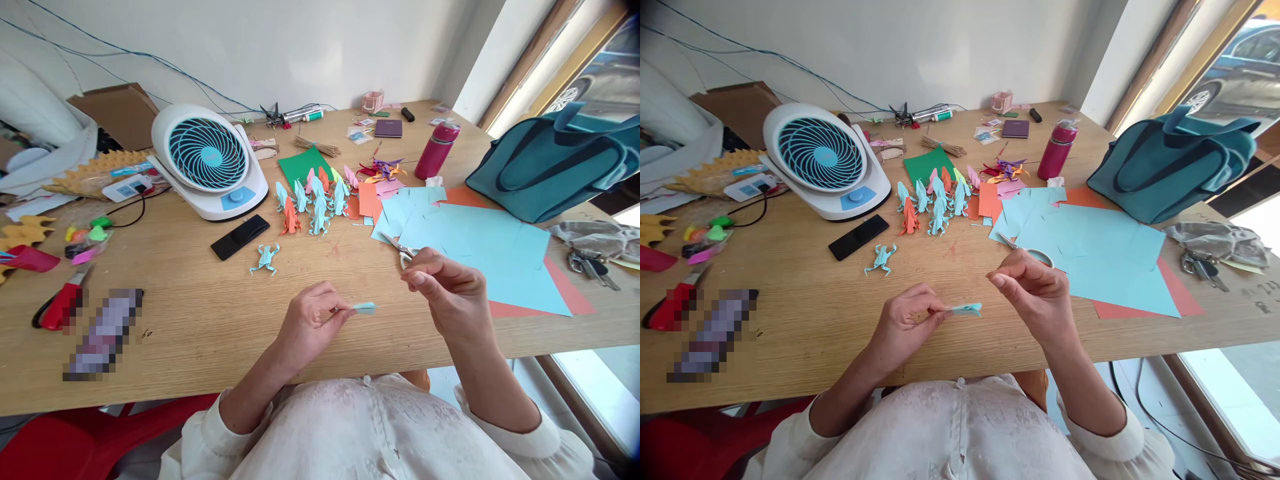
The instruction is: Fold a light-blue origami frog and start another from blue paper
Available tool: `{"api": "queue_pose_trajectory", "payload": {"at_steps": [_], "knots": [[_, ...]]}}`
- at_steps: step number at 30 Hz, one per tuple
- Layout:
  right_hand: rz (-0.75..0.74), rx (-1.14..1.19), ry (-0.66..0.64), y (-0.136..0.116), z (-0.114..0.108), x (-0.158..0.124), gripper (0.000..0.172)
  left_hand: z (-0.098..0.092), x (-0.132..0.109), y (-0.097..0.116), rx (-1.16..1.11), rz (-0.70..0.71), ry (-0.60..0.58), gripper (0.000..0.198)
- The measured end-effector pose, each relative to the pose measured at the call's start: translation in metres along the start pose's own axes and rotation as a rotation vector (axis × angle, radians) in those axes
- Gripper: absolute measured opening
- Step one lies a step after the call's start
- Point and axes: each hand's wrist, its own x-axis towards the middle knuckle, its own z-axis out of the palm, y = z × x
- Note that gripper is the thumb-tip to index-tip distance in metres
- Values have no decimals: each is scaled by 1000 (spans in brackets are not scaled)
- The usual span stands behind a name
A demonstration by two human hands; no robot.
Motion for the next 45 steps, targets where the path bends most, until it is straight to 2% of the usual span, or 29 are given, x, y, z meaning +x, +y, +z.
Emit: {"api": "queue_pose_trajectory", "payload": {"at_steps": [2,5,6,8,12,17,21,25,29,34,40,45], "knots": [[-56,-55,-64,1,1,-3,12,-4,1,-4,173,95,108,11],[-104,-182,-227,8,10,-13,38,-7,1,-9,405,245,200,10],[-117,-221,-253,11,14,-17,38,-7,1,-10,458,289,205,11],[-165,-270,-265,17,20,-22,32,-6,-1,-12,525,356,204,16],[-258,-298,-219,27,26,-29,33,-3,-5,-16,521,415,208,25],[-176,-214,-174,32,25,-32,25,-1,-2,-22,363,283,229,28],[-5,-5,-90,33,28,-33,9,-1,4,-26,151,22,288,26],[116,162,-19,36,31,-32,5,1,6,-29,-146,-180,229,17],[309,292,18,43,35,-33,11,2,7,-32,-307,-247,198,16],[514,428,33,52,40,-39,21,3,12,-34,-282,-251,154,11],[523,392,60,51,35,-38,30,8,16,-43,-309,-343,95,14],[515,328,73,55,32,-37,25,10,17,-42,-356,-383,45,16]]}}
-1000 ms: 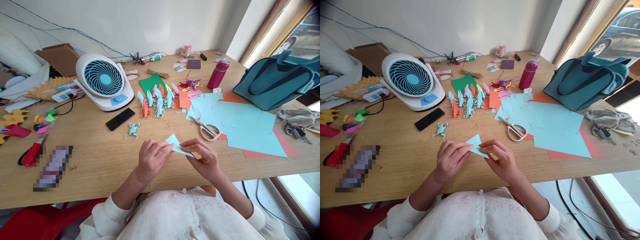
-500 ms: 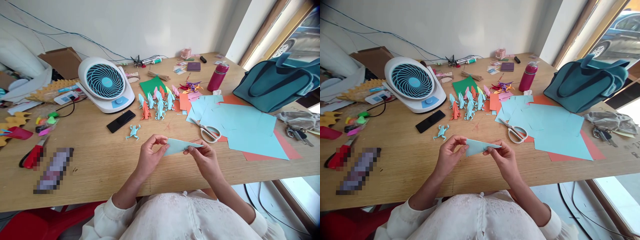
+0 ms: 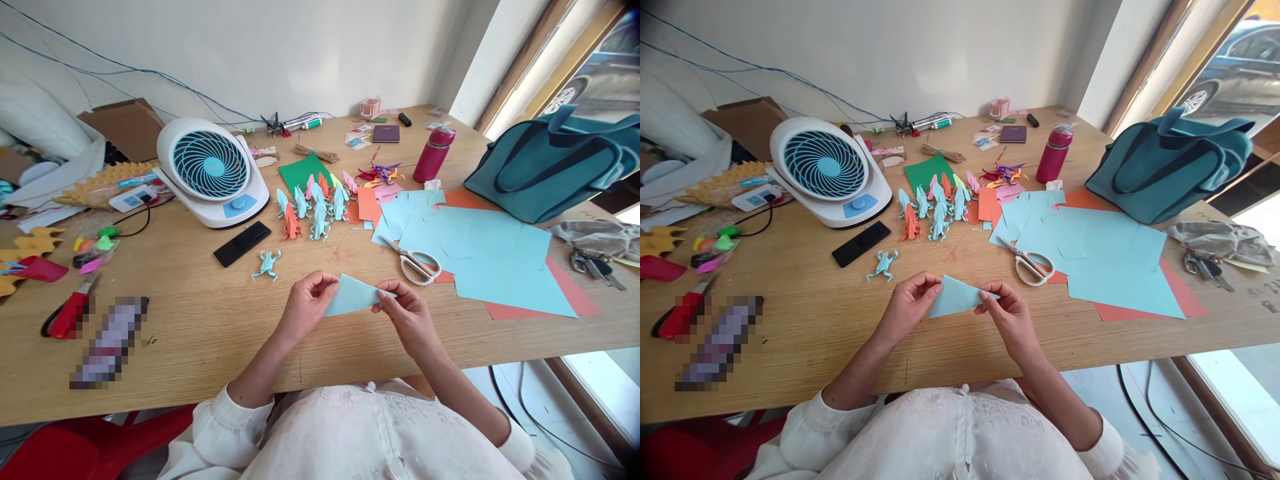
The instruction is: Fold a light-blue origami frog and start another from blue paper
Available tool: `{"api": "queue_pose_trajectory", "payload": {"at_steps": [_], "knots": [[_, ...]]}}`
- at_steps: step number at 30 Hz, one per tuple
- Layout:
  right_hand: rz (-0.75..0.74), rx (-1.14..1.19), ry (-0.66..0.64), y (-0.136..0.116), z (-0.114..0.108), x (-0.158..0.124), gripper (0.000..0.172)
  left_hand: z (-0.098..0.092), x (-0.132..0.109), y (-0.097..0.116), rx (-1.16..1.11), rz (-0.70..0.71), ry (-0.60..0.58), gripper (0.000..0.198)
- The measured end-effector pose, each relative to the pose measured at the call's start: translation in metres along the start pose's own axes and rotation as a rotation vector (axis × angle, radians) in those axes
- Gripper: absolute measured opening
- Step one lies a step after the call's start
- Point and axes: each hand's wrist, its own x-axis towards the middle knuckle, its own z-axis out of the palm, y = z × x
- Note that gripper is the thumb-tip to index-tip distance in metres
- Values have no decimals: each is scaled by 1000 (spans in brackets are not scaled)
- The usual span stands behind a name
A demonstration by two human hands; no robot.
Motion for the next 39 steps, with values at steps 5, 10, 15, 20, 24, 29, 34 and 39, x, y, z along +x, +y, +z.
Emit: {"api": "queue_pose_trajectory", "payload": {"at_steps": [5,10,15,20,24,29,34,39], "knots": [[36,40,45,12,-1,0,27,3,-4,3,25,28,59,17],[114,105,-4,16,1,-6,30,0,-2,-3,202,130,52,13],[195,105,-89,17,2,-11,34,-10,4,-10,124,61,-132,19],[38,-265,-186,14,-9,-10,30,-18,8,-9,147,34,-266,24],[-249,-633,-180,-4,-14,3,19,-16,11,-1,323,110,-316,20],[-373,-772,-498,-22,-3,27,19,-9,15,2,466,118,-374,11],[-422,-909,-642,-23,7,46,17,-8,16,-1,563,25,-369,6],[-370,-1011,-752,-24,8,54,17,-7,16,-8,558,-33,-384,10]]}}
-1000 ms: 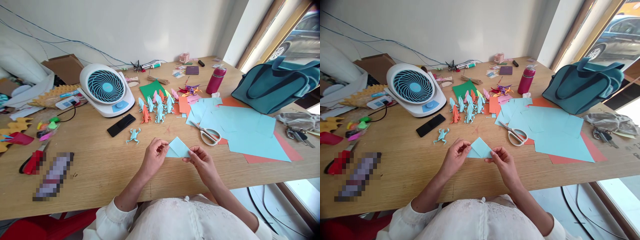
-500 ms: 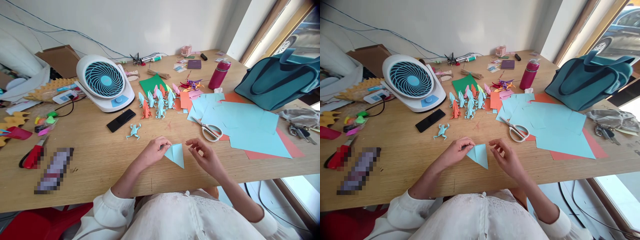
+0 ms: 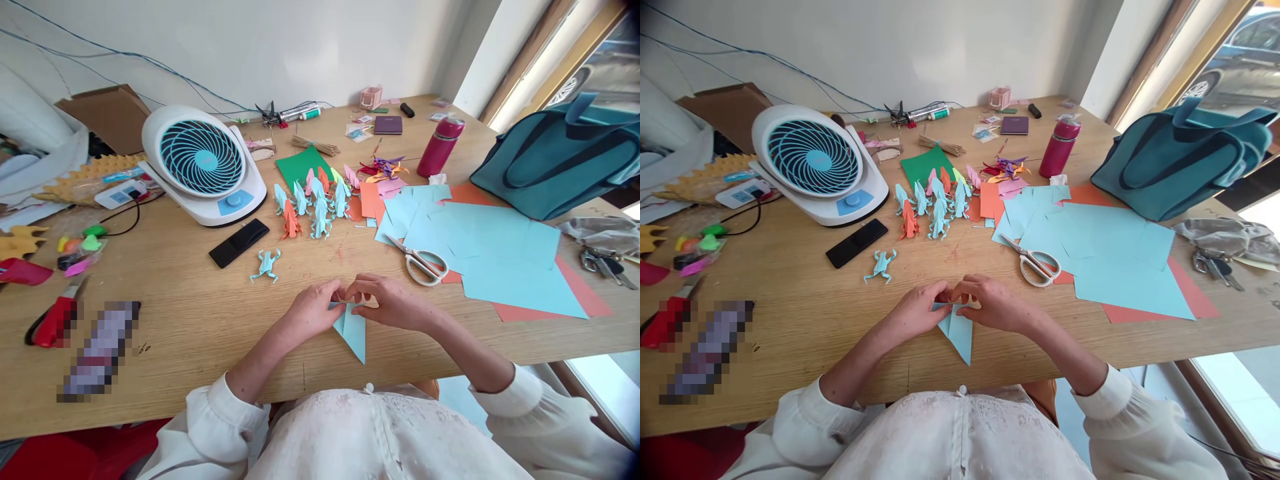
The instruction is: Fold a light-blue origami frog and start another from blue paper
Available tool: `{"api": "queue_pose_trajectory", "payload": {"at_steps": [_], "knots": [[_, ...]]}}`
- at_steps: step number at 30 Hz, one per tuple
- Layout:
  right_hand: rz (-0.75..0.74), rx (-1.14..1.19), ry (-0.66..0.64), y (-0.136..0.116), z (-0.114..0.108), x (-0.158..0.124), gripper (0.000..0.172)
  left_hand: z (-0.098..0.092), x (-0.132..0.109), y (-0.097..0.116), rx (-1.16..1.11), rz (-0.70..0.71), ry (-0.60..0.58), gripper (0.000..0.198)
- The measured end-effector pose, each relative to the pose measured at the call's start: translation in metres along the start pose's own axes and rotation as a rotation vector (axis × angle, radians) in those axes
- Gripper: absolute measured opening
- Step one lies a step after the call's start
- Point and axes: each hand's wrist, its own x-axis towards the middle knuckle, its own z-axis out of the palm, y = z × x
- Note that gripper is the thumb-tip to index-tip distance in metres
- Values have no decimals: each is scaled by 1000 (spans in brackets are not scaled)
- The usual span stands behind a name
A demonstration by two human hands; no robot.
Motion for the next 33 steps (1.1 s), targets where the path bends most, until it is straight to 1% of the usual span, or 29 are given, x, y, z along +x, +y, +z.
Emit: {"api": "queue_pose_trajectory", "payload": {"at_steps": [5,6,8,10,11,13,15,17,19,22,25,28,30,33], "knots": [[5,30,-103,7,-3,8,7,7,3,-6,13,0,-16,8],[-1,50,-114,9,-3,9,7,8,4,-8,35,24,-7,8],[-1,86,-137,12,-3,11,10,13,4,-12,107,96,47,8],[33,108,-164,15,-3,12,11,17,4,-17,142,183,96,11],[59,116,-183,16,-4,13,11,19,3,-20,125,220,93,14],[95,136,-247,18,-6,15,10,22,3,-25,44,285,32,18],[100,179,-348,19,-9,18,8,23,2,-28,-12,334,-29,21],[102,213,-461,19,-14,23,8,22,1,-29,-25,361,-54,25],[107,215,-555,20,-18,28,13,19,1,-29,-28,374,-77,31],[85,158,-650,21,-22,33,20,13,-2,-26,-19,378,-130,38],[78,53,-723,19,-23,37,24,6,-5,-21,18,361,-176,35],[101,-57,-743,14,-23,40,26,1,-9,-15,61,343,-220,23],[112,-114,-743,10,-24,42,25,1,-10,-12,82,328,-232,16],[109,-147,-734,10,-28,40,20,7,-11,-10,112,302,-192,20]]}}
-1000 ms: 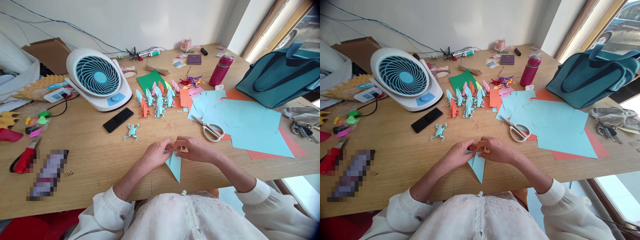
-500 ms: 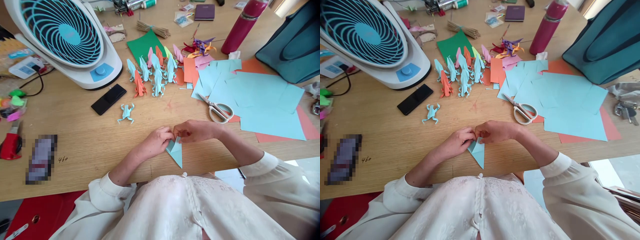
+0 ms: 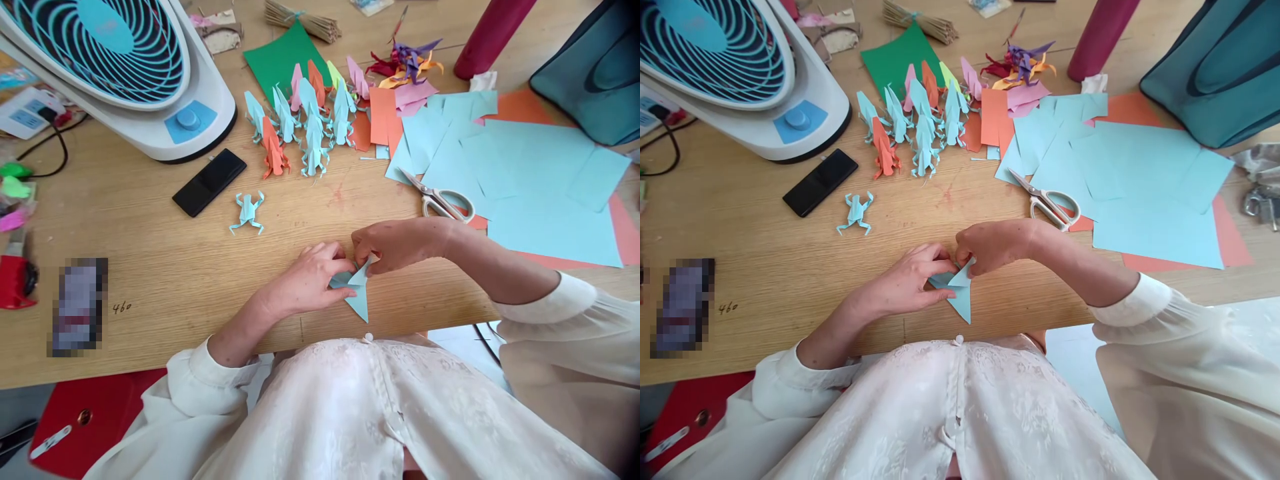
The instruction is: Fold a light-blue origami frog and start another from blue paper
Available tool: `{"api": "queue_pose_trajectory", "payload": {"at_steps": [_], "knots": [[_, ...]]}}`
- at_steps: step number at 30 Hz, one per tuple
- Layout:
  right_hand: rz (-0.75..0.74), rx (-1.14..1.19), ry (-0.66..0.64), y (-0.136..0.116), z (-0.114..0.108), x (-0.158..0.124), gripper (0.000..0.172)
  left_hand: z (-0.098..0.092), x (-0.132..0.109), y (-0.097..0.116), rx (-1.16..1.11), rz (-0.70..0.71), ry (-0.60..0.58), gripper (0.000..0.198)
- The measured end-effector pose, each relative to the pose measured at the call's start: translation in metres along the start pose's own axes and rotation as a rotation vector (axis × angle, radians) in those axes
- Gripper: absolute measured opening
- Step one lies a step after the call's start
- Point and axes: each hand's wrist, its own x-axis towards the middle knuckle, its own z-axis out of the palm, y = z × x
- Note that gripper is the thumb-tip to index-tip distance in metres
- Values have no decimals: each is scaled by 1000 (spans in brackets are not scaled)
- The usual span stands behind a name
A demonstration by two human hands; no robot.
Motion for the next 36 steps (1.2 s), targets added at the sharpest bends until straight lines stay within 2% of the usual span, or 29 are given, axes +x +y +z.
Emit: {"api": "queue_pose_trajectory", "payload": {"at_steps": [3,7,12,14,18,24,27,33,36], "knots": [[17,0,68,6,3,-7,13,8,2,1,56,-45,57,15],[32,-6,146,11,9,-17,14,15,5,2,130,-99,111,14],[64,-35,210,4,13,-21,11,20,6,3,113,-133,183,15],[35,-57,237,2,16,-18,6,22,6,4,110,-144,201,14],[-34,-47,320,1,27,-8,15,23,7,7,125,-170,199,12],[35,15,368,0,44,-5,26,22,4,5,70,-155,240,8],[60,-66,397,-4,44,-9,25,20,-2,-1,36,-138,286,6],[75,-316,479,-9,40,-15,17,22,-14,-10,134,-152,364,5],[81,-368,511,-11,44,-15,13,25,-17,-10,162,-157,379,4]]}}
